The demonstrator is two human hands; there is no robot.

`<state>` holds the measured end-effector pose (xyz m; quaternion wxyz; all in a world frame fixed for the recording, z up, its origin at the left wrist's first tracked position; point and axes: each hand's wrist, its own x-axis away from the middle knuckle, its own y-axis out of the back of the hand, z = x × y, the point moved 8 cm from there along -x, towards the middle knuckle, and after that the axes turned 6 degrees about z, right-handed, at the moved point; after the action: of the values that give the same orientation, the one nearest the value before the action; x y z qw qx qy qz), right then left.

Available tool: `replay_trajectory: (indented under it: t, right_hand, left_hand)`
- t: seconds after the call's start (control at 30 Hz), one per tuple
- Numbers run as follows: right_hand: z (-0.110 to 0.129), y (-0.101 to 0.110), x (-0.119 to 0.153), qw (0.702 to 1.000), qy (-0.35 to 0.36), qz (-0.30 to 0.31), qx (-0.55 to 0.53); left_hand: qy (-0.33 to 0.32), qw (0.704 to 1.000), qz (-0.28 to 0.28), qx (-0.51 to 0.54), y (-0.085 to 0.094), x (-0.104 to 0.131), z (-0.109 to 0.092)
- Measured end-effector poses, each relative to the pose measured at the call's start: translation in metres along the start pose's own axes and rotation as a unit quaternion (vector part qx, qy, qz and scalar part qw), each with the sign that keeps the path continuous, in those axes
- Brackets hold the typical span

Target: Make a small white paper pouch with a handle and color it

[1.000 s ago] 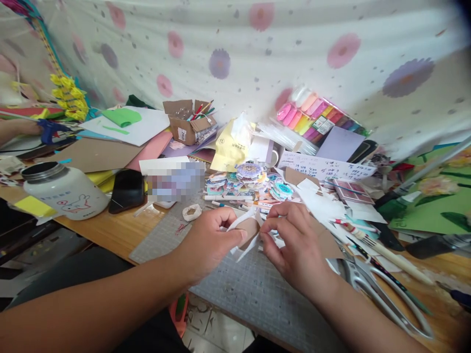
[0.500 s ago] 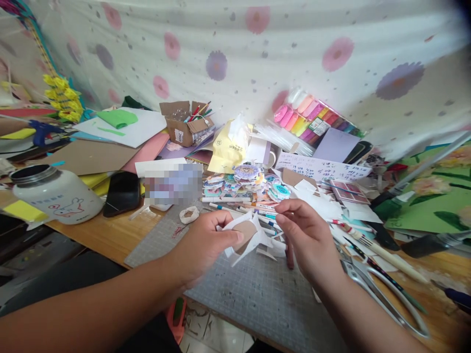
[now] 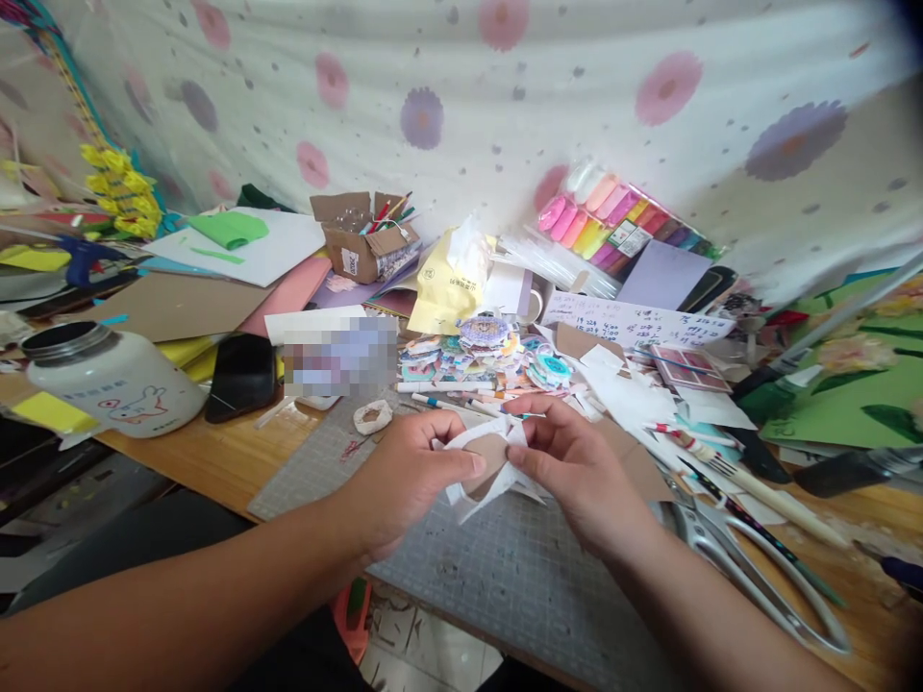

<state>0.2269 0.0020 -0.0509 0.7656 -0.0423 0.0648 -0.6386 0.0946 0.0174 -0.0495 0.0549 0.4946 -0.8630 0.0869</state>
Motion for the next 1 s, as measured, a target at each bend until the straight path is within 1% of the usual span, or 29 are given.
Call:
replay_trajectory:
  t: [0.07,0.13,0.2,0.27,0.4,0.5,0.6,0.67,0.73,0.77,0.8,0.83,0.9,0.97,1.0]
  right_hand:
    - [0.002,0.001,0.0,1.0,0.011,-0.005,-0.016]
    - [0.003,-0.002,0.001,1.0,0.014,0.014,-0.011]
    - [0.001,-0.008,0.001,0.999,0.003,0.038,0.008]
    - [-0.001,-0.014,0.001,0.999,-0.012,0.045,0.019]
    - [-0.006,-0.018,0.002,0.999,-0.043,0.017,0.01]
    - [-0.007,-0.016,0.003,0.999,-0.046,0.001,-0.003]
    - [-0.008,-0.016,0.003,0.999,-0.032,0.023,-0.026]
    - [-0.009,-0.015,0.002,0.999,-0.017,0.042,-0.019]
    - [-0.005,-0.008,0.002,0.998,0.029,0.027,0.038]
    - [0.002,-0.003,0.004,0.994,0.072,0.004,0.087]
    - [0.011,0.001,0.007,0.981,0.126,-0.028,0.145]
    - [0.022,0.003,0.014,0.958,0.186,-0.06,0.211]
    - [0.041,-0.004,0.029,0.889,0.291,-0.093,0.342]
    - [0.05,-0.018,0.041,0.824,0.349,-0.081,0.439]
    - [0.052,-0.026,0.045,0.801,0.363,-0.067,0.472]
  left_hand:
    - [0.01,1.0,0.0,0.027,0.0,0.0,0.003]
    - [0.018,0.999,-0.007,0.046,0.001,-0.001,0.007]
    - [0.018,0.999,-0.016,0.047,0.001,-0.002,0.008]
    - [0.017,0.999,-0.015,0.045,0.001,-0.002,0.009]
    - [0.022,0.999,-0.006,0.04,-0.003,-0.002,0.009]
    - [0.018,0.999,-0.007,0.033,-0.004,-0.001,0.008]
    - [0.02,0.999,-0.009,0.038,-0.004,-0.001,0.01]
    - [0.021,0.998,-0.012,0.049,-0.004,-0.002,0.012]
    - [0.018,0.997,-0.018,0.073,-0.003,-0.002,0.011]
    - [0.017,0.996,-0.022,0.09,-0.002,-0.002,0.011]
    - [0.017,0.993,-0.027,0.11,-0.001,-0.002,0.011]
    - [0.018,0.991,-0.034,0.13,0.0,-0.002,0.011]
    - [0.022,0.983,-0.052,0.175,0.002,-0.001,0.011]
    - [0.021,0.976,-0.065,0.207,0.003,-0.001,0.011]
    - [0.018,0.974,-0.067,0.218,0.003,-0.001,0.011]
